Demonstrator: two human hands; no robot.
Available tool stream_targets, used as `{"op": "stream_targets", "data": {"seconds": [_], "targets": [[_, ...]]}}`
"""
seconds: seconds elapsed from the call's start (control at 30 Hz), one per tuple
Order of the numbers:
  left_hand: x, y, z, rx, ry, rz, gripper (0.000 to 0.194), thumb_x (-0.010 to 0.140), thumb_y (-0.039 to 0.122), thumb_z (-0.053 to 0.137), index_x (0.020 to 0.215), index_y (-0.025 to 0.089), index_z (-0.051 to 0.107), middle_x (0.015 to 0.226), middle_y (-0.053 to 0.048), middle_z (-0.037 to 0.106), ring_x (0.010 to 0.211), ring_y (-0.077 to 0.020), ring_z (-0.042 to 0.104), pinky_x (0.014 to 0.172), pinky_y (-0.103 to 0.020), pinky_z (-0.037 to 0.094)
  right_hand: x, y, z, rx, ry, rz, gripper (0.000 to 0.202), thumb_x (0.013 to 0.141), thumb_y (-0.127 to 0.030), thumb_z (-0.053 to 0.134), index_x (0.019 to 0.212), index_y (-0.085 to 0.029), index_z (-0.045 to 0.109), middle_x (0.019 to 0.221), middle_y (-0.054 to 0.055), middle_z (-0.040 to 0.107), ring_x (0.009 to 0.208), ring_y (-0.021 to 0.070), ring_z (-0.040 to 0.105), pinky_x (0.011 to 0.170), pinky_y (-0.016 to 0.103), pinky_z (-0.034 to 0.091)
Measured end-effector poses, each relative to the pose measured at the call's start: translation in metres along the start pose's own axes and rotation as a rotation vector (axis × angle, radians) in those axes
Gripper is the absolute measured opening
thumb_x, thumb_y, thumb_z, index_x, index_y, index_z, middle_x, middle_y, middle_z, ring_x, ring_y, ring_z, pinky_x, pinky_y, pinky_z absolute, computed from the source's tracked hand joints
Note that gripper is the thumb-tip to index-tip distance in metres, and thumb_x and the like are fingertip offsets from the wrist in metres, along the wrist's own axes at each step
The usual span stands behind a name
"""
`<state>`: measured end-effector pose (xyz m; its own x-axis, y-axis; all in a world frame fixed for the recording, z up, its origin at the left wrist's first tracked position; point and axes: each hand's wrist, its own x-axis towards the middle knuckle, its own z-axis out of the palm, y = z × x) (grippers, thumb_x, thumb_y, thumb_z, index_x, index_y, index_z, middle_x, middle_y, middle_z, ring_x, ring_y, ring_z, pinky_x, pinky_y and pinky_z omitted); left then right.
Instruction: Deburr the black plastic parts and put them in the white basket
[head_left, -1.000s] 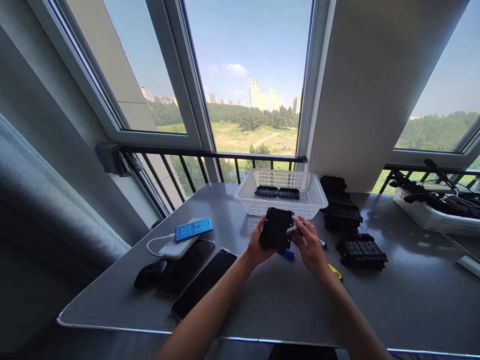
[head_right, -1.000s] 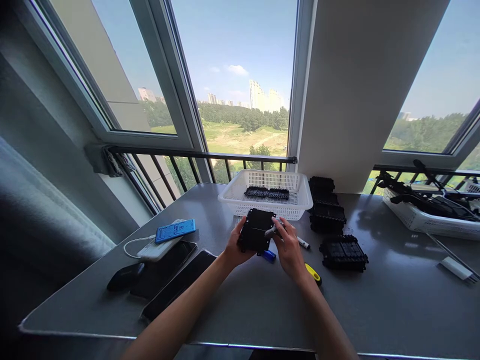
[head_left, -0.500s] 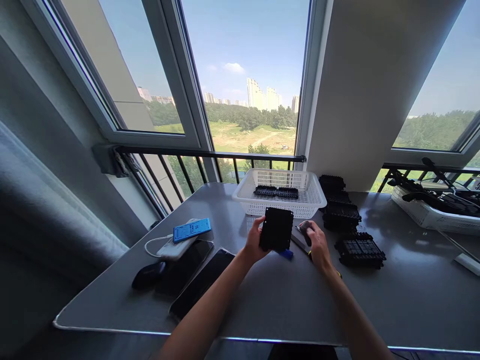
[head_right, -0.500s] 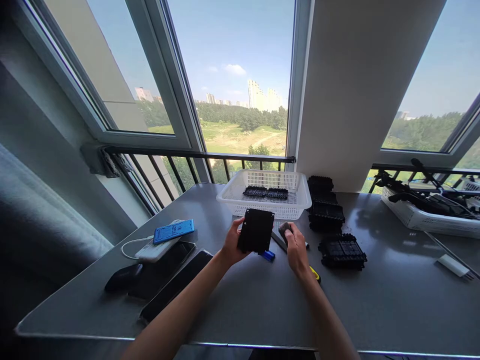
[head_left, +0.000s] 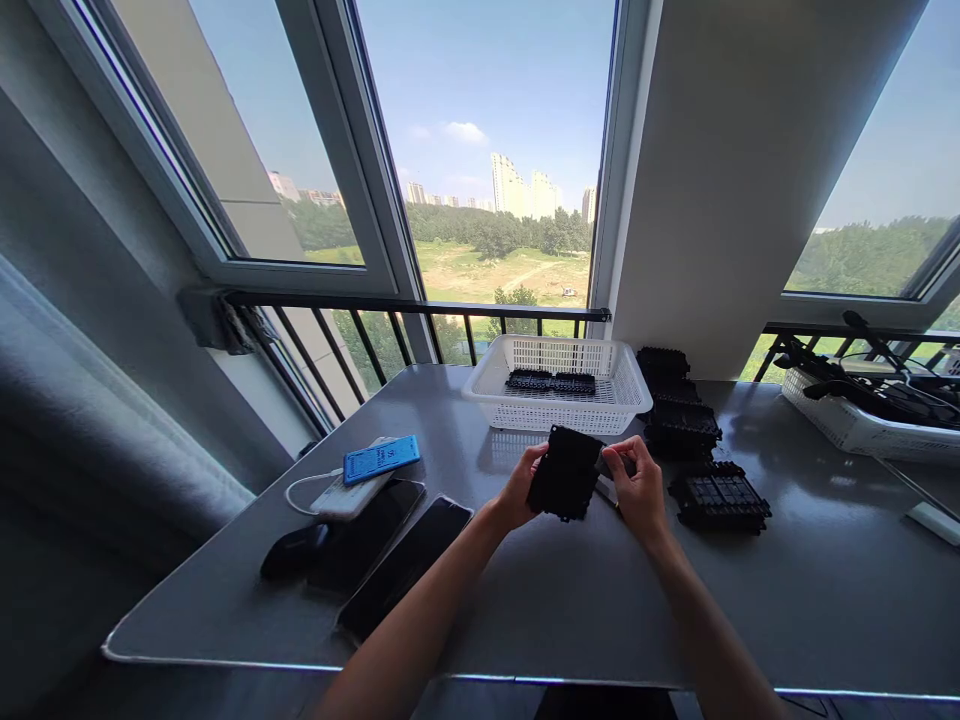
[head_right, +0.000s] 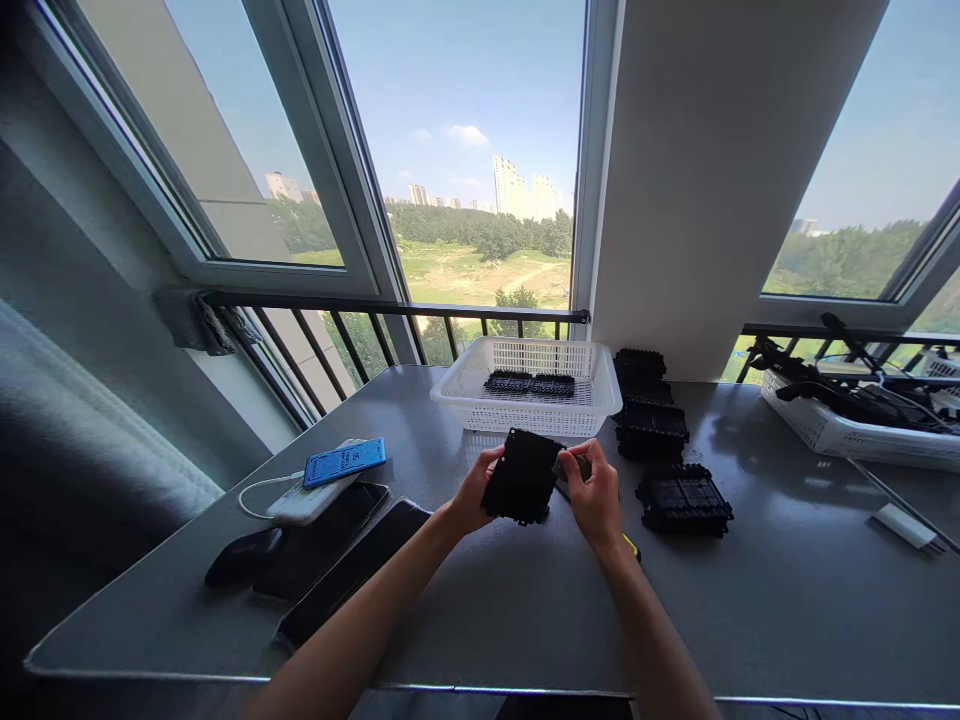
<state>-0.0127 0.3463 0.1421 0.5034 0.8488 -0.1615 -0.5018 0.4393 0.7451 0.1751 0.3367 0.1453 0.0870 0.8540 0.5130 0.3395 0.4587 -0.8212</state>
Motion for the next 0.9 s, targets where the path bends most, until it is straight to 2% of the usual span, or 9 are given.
{"op": "stream_targets", "data": {"seconds": [0.13,0.27,0.37,0.5,0.63,0.77,0.9], "targets": [[0.000,-0.004,0.001,0.019,-0.048,0.016,0.058,0.090,0.051,0.038,0.107,0.005,0.069,0.085,-0.015,0.073,0.074,-0.0233,0.067,0.070,-0.030,0.050,-0.001,0.000,0.001,-0.080,-0.023,-0.032,0.030,0.089,-0.049,0.049,0.080,-0.021,0.056,0.073,0.003,0.065,0.062,0.0156,0.056,0.058,0.025,0.040],[0.001,-0.004,0.000,-0.004,-0.011,0.077,0.058,0.090,0.051,0.037,0.109,0.006,0.067,0.088,-0.015,0.073,0.071,-0.0231,0.068,0.066,-0.030,0.050,-0.006,-0.004,0.007,-0.143,-0.085,-0.066,0.031,0.091,-0.046,0.046,0.078,-0.020,0.055,0.067,-0.001,0.061,0.050,0.0113,0.046,0.050,0.023,0.032],[0.002,-0.002,0.000,-0.044,0.016,0.133,0.057,0.089,0.052,0.038,0.114,0.007,0.065,0.091,-0.015,0.073,0.074,-0.0248,0.068,0.065,-0.031,0.051,-0.009,-0.008,0.010,-0.150,-0.125,-0.101,0.028,0.093,-0.043,0.045,0.078,-0.020,0.054,0.068,0.000,0.061,0.053,0.0120,0.048,0.052,0.023,0.032],[0.003,-0.001,0.001,-0.067,-0.006,0.135,0.060,0.089,0.054,0.037,0.114,0.007,0.064,0.089,-0.014,0.073,0.072,-0.0247,0.068,0.065,-0.031,0.050,-0.011,-0.009,0.011,-0.179,-0.160,-0.133,0.026,0.092,-0.039,0.047,0.075,-0.020,0.052,0.064,-0.002,0.056,0.055,0.0120,0.047,0.054,0.023,0.031],[0.004,-0.003,0.000,-0.049,0.013,0.115,0.060,0.088,0.055,0.037,0.110,0.007,0.066,0.088,-0.015,0.073,0.071,-0.0248,0.067,0.064,-0.031,0.050,-0.009,-0.007,0.010,-0.154,-0.177,-0.065,0.028,0.091,-0.041,0.048,0.073,-0.020,0.052,0.060,-0.003,0.054,0.052,0.0116,0.045,0.052,0.023,0.030],[0.005,-0.004,0.001,-0.054,0.014,0.088,0.060,0.088,0.056,0.039,0.107,0.006,0.067,0.085,-0.014,0.073,0.071,-0.0238,0.067,0.065,-0.031,0.049,-0.004,-0.010,0.004,-0.062,-0.083,0.022,0.024,0.088,-0.042,0.050,0.079,-0.020,0.055,0.065,0.000,0.059,0.058,0.0145,0.052,0.056,0.025,0.038],[0.005,-0.006,0.003,-0.042,0.016,0.064,0.059,0.088,0.055,0.038,0.108,0.007,0.067,0.087,-0.014,0.073,0.072,-0.0234,0.067,0.068,-0.031,0.050,-0.001,-0.011,-0.001,-0.033,0.057,0.036,0.022,0.086,-0.040,0.051,0.085,-0.020,0.059,0.068,0.001,0.060,0.063,0.0160,0.055,0.060,0.026,0.042]]}}
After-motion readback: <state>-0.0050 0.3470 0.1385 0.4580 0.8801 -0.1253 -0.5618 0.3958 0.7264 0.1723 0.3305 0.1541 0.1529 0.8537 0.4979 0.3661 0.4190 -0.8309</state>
